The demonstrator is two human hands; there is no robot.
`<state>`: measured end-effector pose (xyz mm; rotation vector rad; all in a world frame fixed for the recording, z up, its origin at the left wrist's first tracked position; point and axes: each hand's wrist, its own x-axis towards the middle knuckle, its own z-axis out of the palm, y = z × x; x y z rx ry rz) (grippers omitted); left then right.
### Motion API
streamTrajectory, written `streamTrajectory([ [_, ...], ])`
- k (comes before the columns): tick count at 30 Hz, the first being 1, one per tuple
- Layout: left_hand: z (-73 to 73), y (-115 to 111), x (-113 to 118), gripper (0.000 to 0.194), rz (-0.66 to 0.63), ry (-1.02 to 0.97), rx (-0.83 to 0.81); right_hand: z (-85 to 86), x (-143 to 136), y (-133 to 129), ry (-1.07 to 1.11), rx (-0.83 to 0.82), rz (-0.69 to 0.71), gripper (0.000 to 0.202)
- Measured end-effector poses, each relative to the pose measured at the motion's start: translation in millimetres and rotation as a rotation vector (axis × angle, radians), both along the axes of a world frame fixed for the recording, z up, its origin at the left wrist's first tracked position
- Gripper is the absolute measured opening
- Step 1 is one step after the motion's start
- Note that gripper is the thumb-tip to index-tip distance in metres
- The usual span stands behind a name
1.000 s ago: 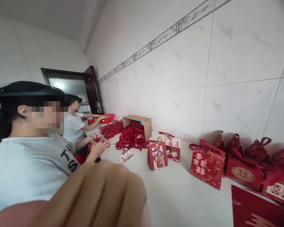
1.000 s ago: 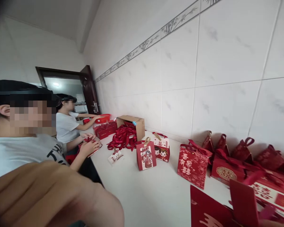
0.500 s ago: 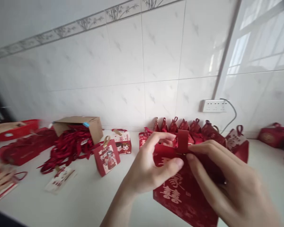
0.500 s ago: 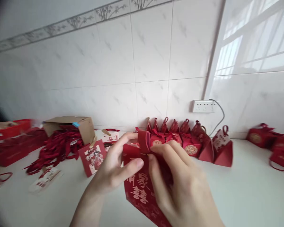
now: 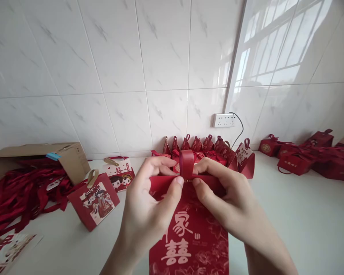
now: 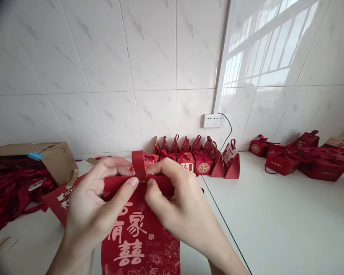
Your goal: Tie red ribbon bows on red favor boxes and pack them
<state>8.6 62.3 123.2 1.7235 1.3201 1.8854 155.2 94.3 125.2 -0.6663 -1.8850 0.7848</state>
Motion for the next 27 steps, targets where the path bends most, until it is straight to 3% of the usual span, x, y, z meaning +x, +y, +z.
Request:
streamTrajectory([
  [6, 0.8, -2.9, 0.0, 0.017, 0.077, 0.001, 0.005, 2.3, -1.7, -1.1, 0.039, -0.085, 0.042, 0.006],
  [18, -0.9, -2.2, 4.3, 0.015, 0.102, 0.017, 0.055, 0.1, -1.7, 2.3, 0.015, 0.052, -0.038, 0.004],
  [21, -1.3, -2.2, 3.6, 0.015, 0.093, 0.023, 0.059, -1.5, -2.2, 2.1, -0.001, 0.102, -0.081, 0.007],
  [25, -0.8, -1.3, 1.2, 0.015, 0.112, 0.036, 0.066, -3.1, 1.5, 3.2, -0.010, 0.086, -0.034, 0.014],
  [27, 0.3, -0.6, -0.8, 0.014, 0.173, 0.045, 0.104, -3.0, 5.0, 4.7, 0.021, 0.079, -0.013, 0.029],
])
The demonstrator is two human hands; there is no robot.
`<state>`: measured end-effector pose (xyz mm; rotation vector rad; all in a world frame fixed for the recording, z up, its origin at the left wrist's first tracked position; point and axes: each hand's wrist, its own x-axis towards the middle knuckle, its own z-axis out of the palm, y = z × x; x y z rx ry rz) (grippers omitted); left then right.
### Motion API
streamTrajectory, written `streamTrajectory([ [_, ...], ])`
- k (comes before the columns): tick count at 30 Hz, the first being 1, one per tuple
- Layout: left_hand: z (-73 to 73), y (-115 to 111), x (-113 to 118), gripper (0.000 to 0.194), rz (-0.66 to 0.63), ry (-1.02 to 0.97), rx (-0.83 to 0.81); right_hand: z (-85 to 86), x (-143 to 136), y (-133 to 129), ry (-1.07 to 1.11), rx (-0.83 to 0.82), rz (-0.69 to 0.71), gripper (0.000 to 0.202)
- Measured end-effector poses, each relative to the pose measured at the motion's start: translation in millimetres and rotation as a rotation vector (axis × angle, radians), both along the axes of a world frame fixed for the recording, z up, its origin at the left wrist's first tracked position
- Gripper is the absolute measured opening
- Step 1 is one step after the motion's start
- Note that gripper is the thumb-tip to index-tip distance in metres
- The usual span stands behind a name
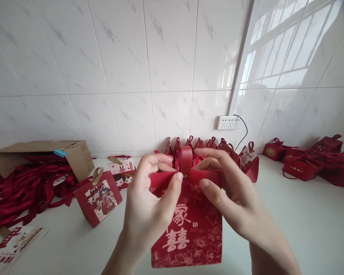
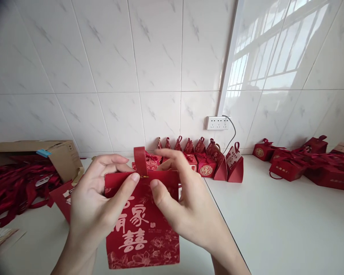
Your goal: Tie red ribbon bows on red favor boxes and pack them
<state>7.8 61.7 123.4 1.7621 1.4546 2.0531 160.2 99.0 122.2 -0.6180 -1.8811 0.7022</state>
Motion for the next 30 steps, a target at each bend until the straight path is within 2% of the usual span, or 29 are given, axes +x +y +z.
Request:
streamTrajectory([
  [2, 1.3, 0.6, -2.6, 0.014, 0.062, -0.007, 0.044, 0.6, 3.7, 1.6, 0.009, -0.015, 0.022, 0.041],
  [4, 2.3, 1.0, -6.3, 0.020, 0.063, -0.025, 0.066, 1.1, 6.8, 3.5, -0.021, -0.068, 0.077, 0.029],
  [7, 2.1, 0.8, -15.2, 0.044, -0.088, -0.074, 0.039, 0.9, 9.2, 8.2, 0.034, -0.155, 0.115, 0.015],
  [10, -0.2, 0.8, -26.0, 0.071, -0.238, -0.076, -0.014, 0.0, 10.1, 16.7, 0.281, -0.169, 0.044, 0.017],
  [13, -2.3, 0.9, -30.1, 0.089, -0.230, 0.001, -0.115, 0.4, 11.4, 27.5, 0.572, -0.136, -0.033, 0.015],
  [17, -3.4, -0.4, -21.6, 0.081, -0.180, 0.038, -0.194, 2.1, 12.5, 41.3, 0.787, -0.146, -0.008, 0.010],
  [20, -5.1, -1.4, -17.9, 0.083, -0.150, 0.102, -0.099, 1.1, 11.3, 50.7, 0.840, -0.224, 0.013, 0.010],
  [23, -6.9, -2.9, -22.0, 0.085, -0.097, 0.268, 0.007, -1.8, 8.7, 58.0, 0.859, -0.317, 0.083, 0.010],
  [27, -6.4, -6.1, -28.1, 0.081, -0.152, 0.387, 0.092, -5.6, 6.1, 61.3, 0.943, -0.392, 0.229, 0.009],
  [30, -5.1, -6.5, -27.2, 0.080, -0.194, 0.355, 0.108, -5.3, 7.2, 58.2, 0.967, -0.334, 0.196, 0.008],
])
